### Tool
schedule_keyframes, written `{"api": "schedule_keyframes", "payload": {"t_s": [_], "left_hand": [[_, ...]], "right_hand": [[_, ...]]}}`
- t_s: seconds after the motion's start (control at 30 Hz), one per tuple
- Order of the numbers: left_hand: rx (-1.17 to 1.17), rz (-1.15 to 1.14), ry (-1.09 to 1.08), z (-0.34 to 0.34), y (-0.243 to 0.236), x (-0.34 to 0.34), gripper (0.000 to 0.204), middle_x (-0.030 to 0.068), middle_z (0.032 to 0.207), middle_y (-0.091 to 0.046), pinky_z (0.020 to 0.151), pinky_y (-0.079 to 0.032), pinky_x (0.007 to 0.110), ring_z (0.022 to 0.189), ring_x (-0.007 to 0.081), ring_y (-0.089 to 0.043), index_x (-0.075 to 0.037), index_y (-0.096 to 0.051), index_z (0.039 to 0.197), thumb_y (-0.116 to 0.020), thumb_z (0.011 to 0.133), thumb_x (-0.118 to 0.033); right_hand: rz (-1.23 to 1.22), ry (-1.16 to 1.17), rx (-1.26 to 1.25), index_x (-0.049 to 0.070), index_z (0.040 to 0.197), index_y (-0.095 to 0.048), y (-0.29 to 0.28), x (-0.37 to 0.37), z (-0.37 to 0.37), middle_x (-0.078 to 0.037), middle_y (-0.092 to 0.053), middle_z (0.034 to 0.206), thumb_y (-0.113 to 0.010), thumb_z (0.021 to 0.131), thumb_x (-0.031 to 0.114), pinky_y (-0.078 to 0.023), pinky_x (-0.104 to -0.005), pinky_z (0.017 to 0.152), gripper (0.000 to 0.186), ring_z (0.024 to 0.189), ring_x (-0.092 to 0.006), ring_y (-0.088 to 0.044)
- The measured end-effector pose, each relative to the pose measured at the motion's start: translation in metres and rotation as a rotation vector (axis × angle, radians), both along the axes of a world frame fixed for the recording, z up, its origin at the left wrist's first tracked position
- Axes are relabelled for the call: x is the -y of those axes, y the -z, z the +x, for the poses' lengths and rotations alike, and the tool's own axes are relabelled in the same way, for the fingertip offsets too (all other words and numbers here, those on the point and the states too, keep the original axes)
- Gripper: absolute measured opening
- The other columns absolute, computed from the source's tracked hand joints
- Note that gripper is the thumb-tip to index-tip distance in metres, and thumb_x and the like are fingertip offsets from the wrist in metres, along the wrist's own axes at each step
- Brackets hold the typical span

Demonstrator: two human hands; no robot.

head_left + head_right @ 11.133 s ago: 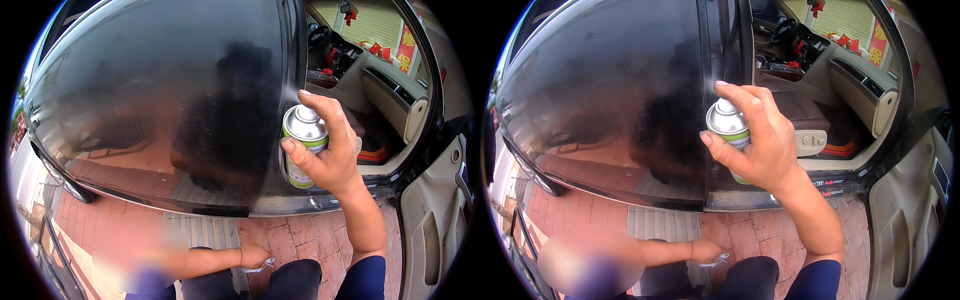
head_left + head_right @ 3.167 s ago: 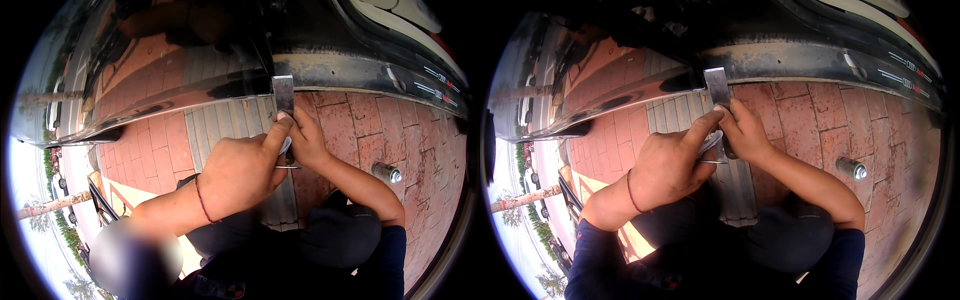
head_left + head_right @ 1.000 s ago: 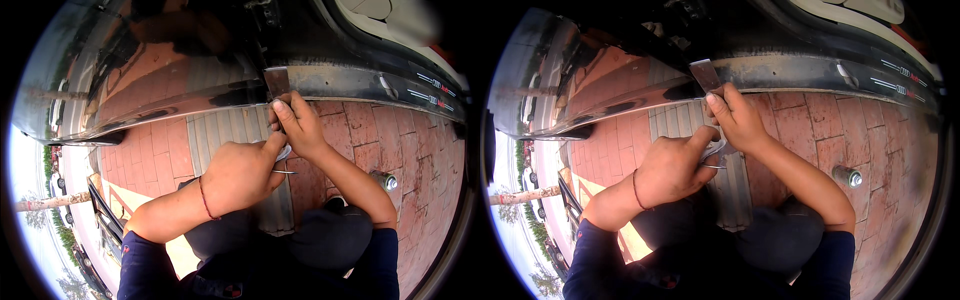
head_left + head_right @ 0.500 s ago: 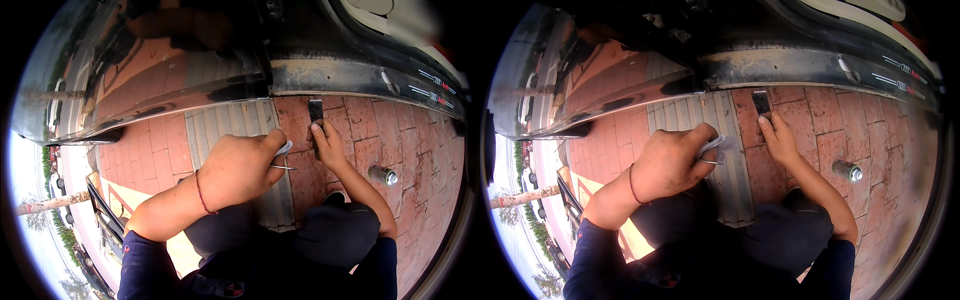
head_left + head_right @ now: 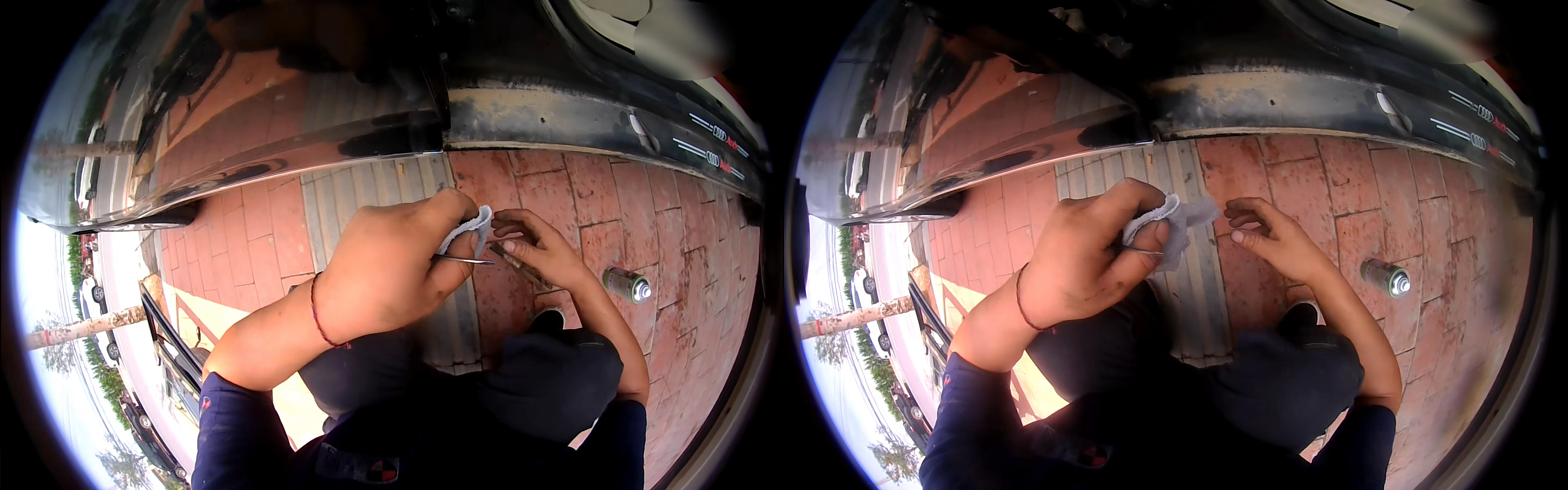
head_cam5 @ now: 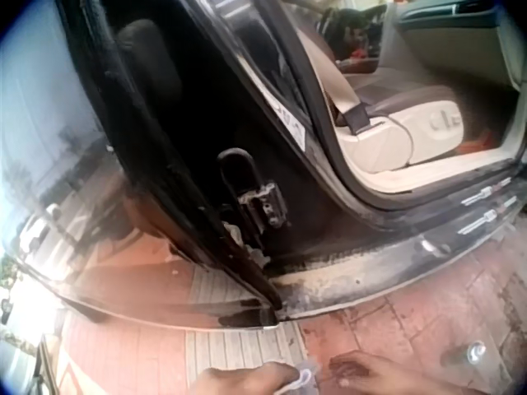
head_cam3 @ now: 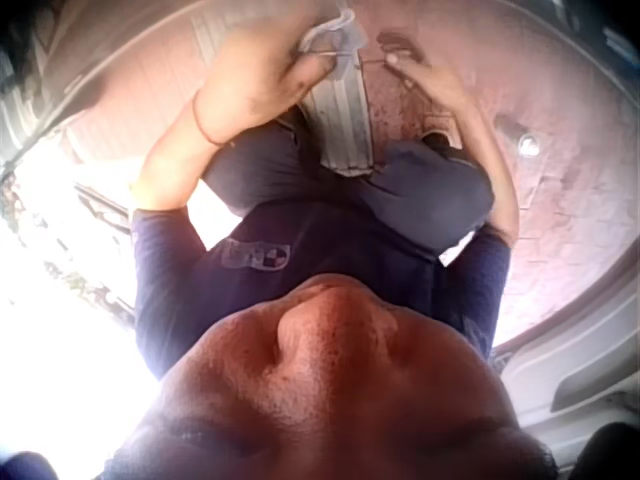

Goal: The person cleans and scrapes the edge of a car door using a spray can, a cloth, and a metal scraper tool.

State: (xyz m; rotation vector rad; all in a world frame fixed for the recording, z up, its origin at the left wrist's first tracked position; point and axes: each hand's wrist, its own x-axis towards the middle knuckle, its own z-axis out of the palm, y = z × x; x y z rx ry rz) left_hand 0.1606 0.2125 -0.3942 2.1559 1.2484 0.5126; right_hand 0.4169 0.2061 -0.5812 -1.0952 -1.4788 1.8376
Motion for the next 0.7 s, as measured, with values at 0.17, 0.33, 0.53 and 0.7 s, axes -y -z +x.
{"api": "schedule_keyframes", "payload": {"t_s": [0.17,0.33,0.53,0.7], "left_hand": [[0.195,-0.149,-0.140,0.001,-0.003,-0.006,0.023,0.0221,0.085,-0.068,0.067,-0.052,0.043,0.080,0.0436,-0.067,-0.005,-0.056,0.114,-0.064,0.096,-0.017],[0.140,-0.222,-0.255,-0.004,-0.002,-0.014,0.025,0.0258,0.092,-0.067,0.073,-0.052,0.045,0.087,0.0453,-0.066,-0.001,-0.055,0.115,-0.063,0.095,-0.014],[0.084,-0.269,-0.248,-0.014,0.007,-0.016,0.022,0.0082,0.088,-0.062,0.073,-0.050,0.028,0.080,0.0119,-0.057,0.003,-0.057,0.115,-0.063,0.099,-0.011],[0.144,-0.320,-0.159,-0.016,0.027,-0.022,0.024,0.0117,0.094,-0.064,0.077,-0.050,0.029,0.086,0.0134,-0.058,0.005,-0.056,0.116,-0.063,0.098,-0.011]], "right_hand": [[0.577,-0.170,0.074,0.001,0.133,-0.056,-0.120,-0.041,-0.037,-0.013,-0.062,0.129,-0.072,0.094,0.027,-0.050,-0.0338,0.096,0.049,0.111,-0.0189,-0.061],[-0.133,0.189,-0.390,0.003,0.110,-0.060,-0.111,-0.048,-0.045,-0.003,-0.064,0.097,-0.067,0.098,0.023,-0.050,-0.0259,0.075,0.025,0.087,-0.0094,-0.060],[0.585,0.359,0.130,0.003,0.109,-0.062,-0.114,-0.069,-0.073,-0.013,-0.071,0.086,-0.067,0.098,0.030,-0.054,-0.0360,0.072,0.029,0.081,-0.0206,-0.070],[0.864,0.463,0.355,0.005,0.105,-0.060,-0.100,-0.088,-0.089,-0.017,-0.071,0.087,-0.069,0.095,0.027,-0.054,-0.0443,0.065,0.026,0.078,-0.0365,-0.071]]}}
